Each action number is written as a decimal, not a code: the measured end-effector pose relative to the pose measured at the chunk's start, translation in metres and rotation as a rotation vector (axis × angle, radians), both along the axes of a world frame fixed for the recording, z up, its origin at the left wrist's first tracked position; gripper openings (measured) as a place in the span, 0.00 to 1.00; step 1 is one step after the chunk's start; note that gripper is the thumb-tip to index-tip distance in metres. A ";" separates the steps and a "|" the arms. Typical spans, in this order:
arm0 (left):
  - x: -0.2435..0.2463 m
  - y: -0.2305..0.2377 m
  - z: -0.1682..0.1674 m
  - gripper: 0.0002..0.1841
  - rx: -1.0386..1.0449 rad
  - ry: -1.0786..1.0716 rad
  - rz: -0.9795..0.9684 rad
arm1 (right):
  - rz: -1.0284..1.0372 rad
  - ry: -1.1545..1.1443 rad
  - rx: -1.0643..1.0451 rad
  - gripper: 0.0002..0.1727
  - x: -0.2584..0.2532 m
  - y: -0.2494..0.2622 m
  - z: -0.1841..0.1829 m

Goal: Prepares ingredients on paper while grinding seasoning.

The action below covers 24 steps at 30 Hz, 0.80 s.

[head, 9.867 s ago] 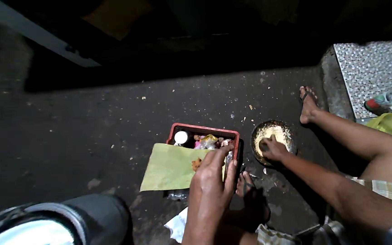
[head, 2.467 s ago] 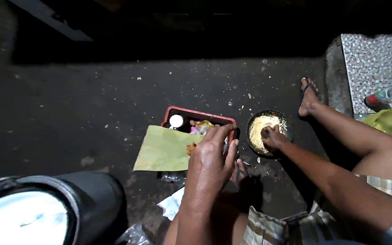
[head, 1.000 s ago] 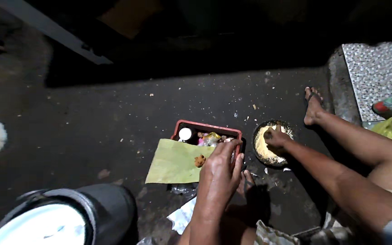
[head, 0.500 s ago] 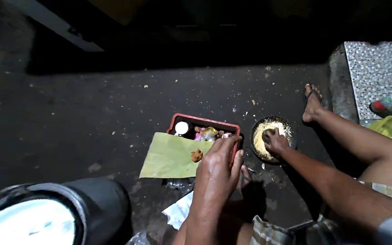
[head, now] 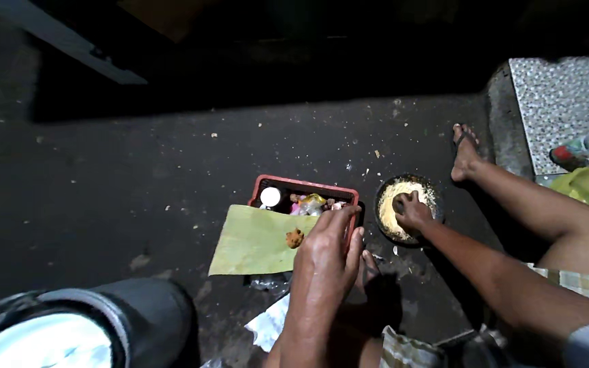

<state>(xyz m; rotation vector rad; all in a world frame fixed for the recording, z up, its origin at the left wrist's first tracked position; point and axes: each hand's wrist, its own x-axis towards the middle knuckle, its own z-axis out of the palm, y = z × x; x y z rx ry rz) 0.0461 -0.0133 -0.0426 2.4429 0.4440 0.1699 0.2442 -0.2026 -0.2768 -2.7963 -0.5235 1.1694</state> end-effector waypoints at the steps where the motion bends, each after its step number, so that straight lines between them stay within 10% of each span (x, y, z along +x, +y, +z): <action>1: 0.002 0.001 0.001 0.17 0.013 -0.009 0.000 | -0.047 0.048 0.035 0.38 0.019 0.009 0.007; 5: -0.003 0.000 0.002 0.17 0.012 -0.027 0.013 | -0.202 0.097 0.177 0.36 0.074 0.016 0.014; 13: 0.004 0.003 0.003 0.17 0.031 -0.026 -0.008 | 0.069 -0.005 0.019 0.37 -0.027 -0.041 -0.004; 24: 0.000 0.002 0.001 0.18 0.032 -0.023 0.002 | -0.035 0.030 0.031 0.39 -0.009 -0.026 -0.005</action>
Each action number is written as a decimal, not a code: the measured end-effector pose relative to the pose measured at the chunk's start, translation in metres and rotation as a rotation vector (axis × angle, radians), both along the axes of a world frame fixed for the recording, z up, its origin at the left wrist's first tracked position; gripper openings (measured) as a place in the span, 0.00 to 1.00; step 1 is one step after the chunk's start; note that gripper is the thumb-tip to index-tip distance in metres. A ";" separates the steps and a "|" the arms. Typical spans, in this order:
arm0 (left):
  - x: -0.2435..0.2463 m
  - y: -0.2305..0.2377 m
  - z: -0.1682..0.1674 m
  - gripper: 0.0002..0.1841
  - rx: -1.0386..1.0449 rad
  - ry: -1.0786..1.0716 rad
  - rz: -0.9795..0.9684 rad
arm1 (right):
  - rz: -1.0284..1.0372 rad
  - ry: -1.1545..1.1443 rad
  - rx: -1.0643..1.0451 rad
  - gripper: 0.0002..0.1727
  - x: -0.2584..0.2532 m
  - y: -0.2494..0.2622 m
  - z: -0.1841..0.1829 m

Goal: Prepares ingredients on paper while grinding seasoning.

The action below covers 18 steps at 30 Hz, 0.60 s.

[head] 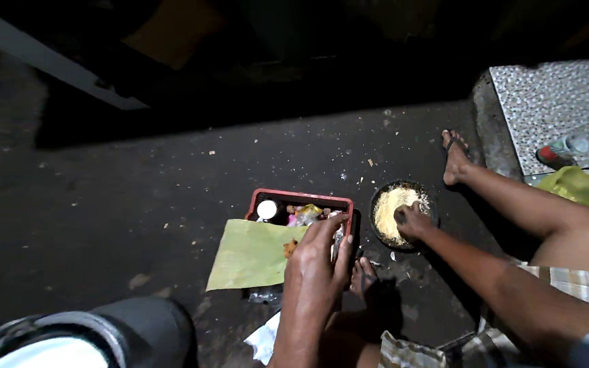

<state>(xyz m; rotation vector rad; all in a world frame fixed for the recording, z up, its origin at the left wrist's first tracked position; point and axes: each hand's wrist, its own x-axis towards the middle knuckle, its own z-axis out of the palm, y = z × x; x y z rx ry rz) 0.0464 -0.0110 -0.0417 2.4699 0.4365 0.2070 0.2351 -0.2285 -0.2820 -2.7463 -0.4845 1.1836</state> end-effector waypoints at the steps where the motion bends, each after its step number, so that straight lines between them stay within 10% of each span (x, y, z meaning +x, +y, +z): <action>1: 0.001 -0.001 0.000 0.18 -0.002 0.003 -0.005 | 0.056 0.004 -0.005 0.39 -0.015 -0.012 -0.002; 13: 0.003 -0.005 -0.002 0.18 0.000 0.022 -0.038 | -0.161 0.052 0.173 0.36 0.086 0.010 0.018; 18: 0.010 0.000 -0.002 0.18 0.000 0.015 -0.032 | -0.009 0.050 0.049 0.40 0.023 -0.019 -0.001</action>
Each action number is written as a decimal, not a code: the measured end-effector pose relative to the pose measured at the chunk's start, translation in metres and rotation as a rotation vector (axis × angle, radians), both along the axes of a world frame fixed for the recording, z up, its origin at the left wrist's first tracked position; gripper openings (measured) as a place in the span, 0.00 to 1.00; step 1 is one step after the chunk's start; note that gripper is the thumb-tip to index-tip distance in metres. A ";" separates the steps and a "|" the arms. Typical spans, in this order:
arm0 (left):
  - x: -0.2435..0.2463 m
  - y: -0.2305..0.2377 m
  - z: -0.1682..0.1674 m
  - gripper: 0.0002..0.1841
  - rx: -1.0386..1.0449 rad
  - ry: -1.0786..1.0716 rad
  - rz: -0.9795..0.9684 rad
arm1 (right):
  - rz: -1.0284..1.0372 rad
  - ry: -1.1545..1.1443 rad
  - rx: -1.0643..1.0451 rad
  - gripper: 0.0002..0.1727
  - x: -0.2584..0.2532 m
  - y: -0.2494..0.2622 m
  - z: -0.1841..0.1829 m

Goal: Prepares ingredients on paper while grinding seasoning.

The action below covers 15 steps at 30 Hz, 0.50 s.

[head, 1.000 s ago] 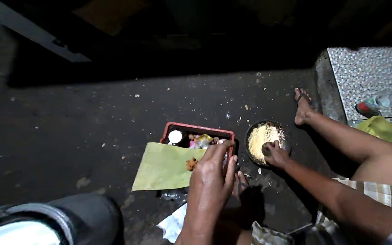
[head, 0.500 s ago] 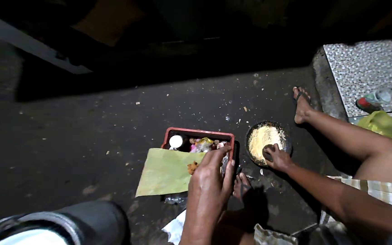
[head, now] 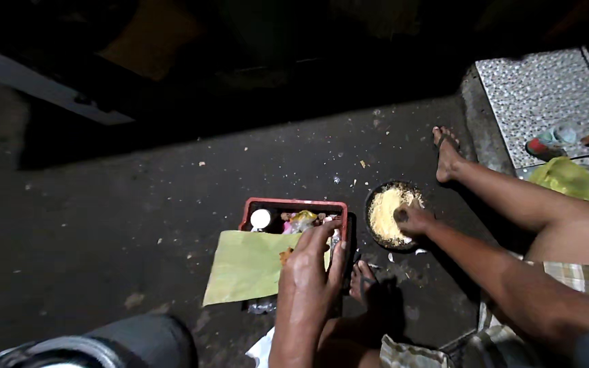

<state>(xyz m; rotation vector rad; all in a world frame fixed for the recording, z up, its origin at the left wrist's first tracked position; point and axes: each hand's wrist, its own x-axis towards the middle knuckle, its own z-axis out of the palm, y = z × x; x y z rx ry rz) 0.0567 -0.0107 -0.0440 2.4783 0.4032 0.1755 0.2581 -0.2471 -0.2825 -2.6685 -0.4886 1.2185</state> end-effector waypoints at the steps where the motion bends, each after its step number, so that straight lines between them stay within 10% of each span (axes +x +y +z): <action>1: 0.003 0.000 -0.001 0.18 0.004 -0.002 -0.004 | 0.055 -0.035 -0.011 0.38 -0.014 -0.005 -0.002; 15: -0.001 -0.002 0.000 0.18 0.007 -0.008 -0.008 | 0.112 -0.042 -0.019 0.37 -0.026 0.000 -0.001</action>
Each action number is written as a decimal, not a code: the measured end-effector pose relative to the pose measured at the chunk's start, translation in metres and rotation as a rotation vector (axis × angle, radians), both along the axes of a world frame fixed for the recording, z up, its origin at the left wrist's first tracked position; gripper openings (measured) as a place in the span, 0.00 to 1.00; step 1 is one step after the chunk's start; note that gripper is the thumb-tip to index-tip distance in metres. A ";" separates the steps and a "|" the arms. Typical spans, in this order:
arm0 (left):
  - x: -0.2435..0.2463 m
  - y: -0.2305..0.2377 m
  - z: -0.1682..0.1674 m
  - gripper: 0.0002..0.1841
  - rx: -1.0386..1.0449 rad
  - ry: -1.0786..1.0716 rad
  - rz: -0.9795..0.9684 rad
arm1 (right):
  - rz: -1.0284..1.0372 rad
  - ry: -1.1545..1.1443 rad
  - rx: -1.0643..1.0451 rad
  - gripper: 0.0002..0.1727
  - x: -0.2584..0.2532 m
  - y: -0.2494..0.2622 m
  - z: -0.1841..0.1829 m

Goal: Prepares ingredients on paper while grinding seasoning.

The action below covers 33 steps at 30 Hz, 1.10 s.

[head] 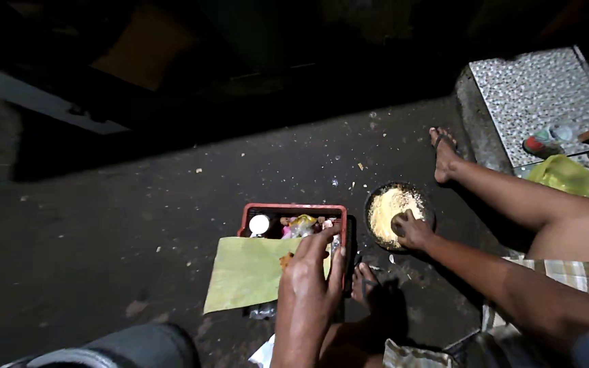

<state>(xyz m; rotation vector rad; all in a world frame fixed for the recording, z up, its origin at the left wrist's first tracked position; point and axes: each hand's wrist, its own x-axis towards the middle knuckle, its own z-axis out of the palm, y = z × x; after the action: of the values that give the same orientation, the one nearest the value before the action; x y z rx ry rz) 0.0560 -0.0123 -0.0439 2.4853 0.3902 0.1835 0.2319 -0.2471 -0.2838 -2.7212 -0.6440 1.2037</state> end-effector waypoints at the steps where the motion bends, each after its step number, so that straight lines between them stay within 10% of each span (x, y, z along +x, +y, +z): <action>1: 0.000 0.001 0.000 0.18 0.003 0.007 -0.001 | 0.043 -0.026 0.006 0.36 -0.003 -0.002 -0.001; 13: -0.006 -0.002 0.000 0.18 -0.013 0.002 -0.027 | -0.399 0.023 0.167 0.38 0.072 0.009 0.015; 18: -0.002 0.003 0.000 0.18 -0.003 -0.007 -0.013 | -0.078 -0.005 0.025 0.37 -0.002 -0.005 0.002; 33: -0.008 0.001 -0.002 0.18 -0.001 0.004 0.003 | -0.043 -0.036 -0.008 0.37 -0.007 0.004 0.000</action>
<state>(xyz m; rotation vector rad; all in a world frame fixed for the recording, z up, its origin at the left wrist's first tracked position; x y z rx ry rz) 0.0485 -0.0116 -0.0463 2.4851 0.3948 0.1798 0.2252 -0.2433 -0.2843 -2.7539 -0.5830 1.1527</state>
